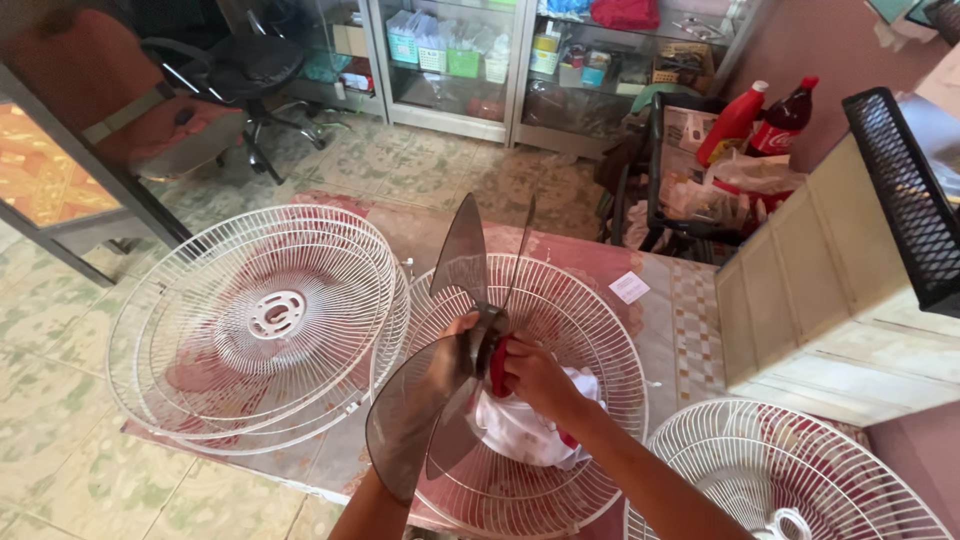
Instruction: The person wipes a fan blade with a cloth, then reassembles a standing electric fan by attaching the front grille, inserting the blade, and securing the rear grille. The person handles the fan components one at a time and completes the assembly.
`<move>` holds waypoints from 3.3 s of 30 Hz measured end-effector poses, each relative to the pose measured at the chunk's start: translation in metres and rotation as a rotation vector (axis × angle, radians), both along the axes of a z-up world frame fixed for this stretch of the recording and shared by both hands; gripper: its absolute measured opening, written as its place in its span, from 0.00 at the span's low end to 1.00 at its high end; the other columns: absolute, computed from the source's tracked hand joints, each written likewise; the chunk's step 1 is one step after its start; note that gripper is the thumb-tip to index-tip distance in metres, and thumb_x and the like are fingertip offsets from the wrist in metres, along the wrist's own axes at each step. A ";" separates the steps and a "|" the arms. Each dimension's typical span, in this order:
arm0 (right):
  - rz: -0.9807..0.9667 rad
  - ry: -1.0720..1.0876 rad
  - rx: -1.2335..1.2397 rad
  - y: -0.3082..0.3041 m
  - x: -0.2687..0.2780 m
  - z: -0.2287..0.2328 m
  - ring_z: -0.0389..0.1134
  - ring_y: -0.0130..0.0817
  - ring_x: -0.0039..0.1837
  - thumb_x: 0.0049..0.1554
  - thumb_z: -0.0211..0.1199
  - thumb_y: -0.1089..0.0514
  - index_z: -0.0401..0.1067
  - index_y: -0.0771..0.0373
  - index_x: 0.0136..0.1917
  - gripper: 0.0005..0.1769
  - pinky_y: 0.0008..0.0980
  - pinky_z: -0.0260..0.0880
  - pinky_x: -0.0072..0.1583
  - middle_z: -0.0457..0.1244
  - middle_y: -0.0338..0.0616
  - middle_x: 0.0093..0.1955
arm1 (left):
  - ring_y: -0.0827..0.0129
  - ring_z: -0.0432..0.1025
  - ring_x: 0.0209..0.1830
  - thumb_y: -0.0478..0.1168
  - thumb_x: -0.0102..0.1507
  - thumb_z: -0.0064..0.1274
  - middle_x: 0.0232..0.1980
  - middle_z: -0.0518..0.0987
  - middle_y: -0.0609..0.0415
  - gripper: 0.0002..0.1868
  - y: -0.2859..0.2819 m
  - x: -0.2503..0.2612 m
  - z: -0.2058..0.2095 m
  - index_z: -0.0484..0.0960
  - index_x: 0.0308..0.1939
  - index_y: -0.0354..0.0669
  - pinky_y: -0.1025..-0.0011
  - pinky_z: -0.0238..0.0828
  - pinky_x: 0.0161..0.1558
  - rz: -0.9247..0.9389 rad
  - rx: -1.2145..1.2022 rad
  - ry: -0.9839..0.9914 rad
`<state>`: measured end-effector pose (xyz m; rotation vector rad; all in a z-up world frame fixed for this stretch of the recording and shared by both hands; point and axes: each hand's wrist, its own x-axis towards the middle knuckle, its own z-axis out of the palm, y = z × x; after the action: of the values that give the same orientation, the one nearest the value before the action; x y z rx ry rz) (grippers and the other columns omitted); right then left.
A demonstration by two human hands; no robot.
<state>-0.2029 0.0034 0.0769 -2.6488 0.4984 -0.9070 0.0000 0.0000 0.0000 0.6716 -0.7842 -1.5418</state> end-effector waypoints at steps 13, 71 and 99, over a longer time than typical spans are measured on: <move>0.005 -0.194 0.501 0.003 -0.012 0.027 0.70 0.40 0.48 0.44 0.66 0.72 0.80 0.64 0.41 0.10 0.36 0.74 0.49 0.67 0.43 0.45 | 0.66 0.76 0.41 0.55 0.66 0.38 0.42 0.82 0.53 0.25 0.028 -0.016 0.044 0.79 0.53 0.41 0.70 0.74 0.44 0.076 0.058 0.034; -0.066 -0.146 0.366 0.026 -0.013 0.051 0.67 0.49 0.54 0.44 0.62 0.73 0.72 0.68 0.43 0.12 0.44 0.70 0.55 0.66 0.48 0.46 | 0.69 0.60 0.28 0.46 0.69 0.42 0.27 0.64 0.60 0.13 -0.043 -0.022 0.000 0.68 0.32 0.48 0.69 0.61 0.37 0.166 0.085 0.335; -0.209 -0.300 0.365 0.030 -0.038 0.064 0.70 0.50 0.50 0.46 0.64 0.70 0.74 0.65 0.43 0.09 0.41 0.72 0.51 0.66 0.49 0.43 | 0.68 0.66 0.29 0.46 0.70 0.41 0.33 0.74 0.56 0.12 -0.039 -0.068 0.035 0.76 0.41 0.44 0.71 0.64 0.33 0.115 0.243 0.224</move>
<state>-0.2413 0.0330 0.1412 -2.1178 0.7890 -1.1281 -0.0684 -0.0387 0.0354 0.6937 -0.3879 -1.5872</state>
